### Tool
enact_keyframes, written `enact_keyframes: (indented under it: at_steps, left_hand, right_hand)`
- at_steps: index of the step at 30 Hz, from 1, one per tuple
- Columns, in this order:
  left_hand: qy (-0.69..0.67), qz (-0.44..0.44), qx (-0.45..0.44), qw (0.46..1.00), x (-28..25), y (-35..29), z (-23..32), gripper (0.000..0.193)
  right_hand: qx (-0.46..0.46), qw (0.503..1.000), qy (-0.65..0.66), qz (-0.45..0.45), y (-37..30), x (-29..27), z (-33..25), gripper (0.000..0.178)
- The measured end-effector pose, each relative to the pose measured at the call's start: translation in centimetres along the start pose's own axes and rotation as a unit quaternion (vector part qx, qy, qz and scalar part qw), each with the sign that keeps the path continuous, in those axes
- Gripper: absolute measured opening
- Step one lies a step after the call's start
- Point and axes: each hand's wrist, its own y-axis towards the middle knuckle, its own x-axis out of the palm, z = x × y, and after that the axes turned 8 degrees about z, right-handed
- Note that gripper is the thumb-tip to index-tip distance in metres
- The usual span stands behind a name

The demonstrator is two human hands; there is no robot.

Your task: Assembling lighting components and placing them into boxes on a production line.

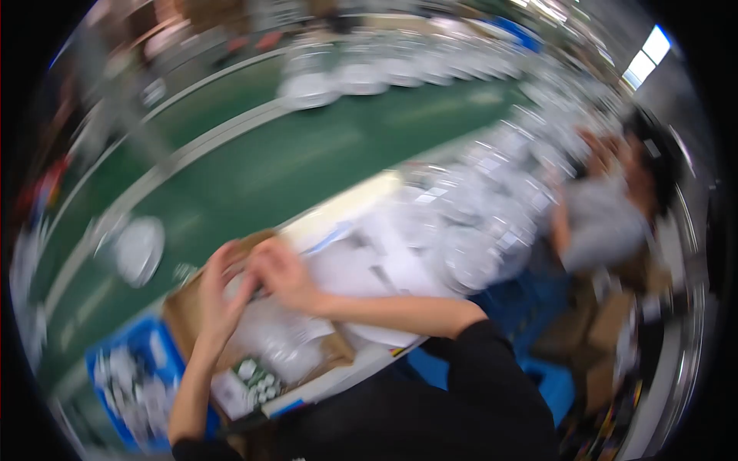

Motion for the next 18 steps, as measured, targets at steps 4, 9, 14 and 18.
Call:
enact_keyframes:
  at_steps: [4,9,14,18]
  left_hand:
    - [-0.059,-0.113,-0.004,0.992,-1.8,0.0,1.7,0.045]
    - [-0.151,-0.172,-0.061,0.972,-5.9,-1.2,4.1,0.047]
    - [-0.007,-0.059,0.067,0.996,-9.6,-4.0,3.8,0.035]
    - [0.086,0.096,0.121,0.984,-14.0,-2.9,4.7,0.03]
  right_hand:
    - [-0.014,1.0,-0.021,-0.016,-0.4,1.1,-2.1,0.012]
    - [0.132,0.989,0.044,-0.045,-0.9,3.6,-5.2,0.013]
    - [0.157,0.98,-0.051,-0.109,-0.2,6.8,-7.5,0.012]
    - [0.024,0.966,-0.2,-0.159,3.7,11.5,-7.1,0.015]
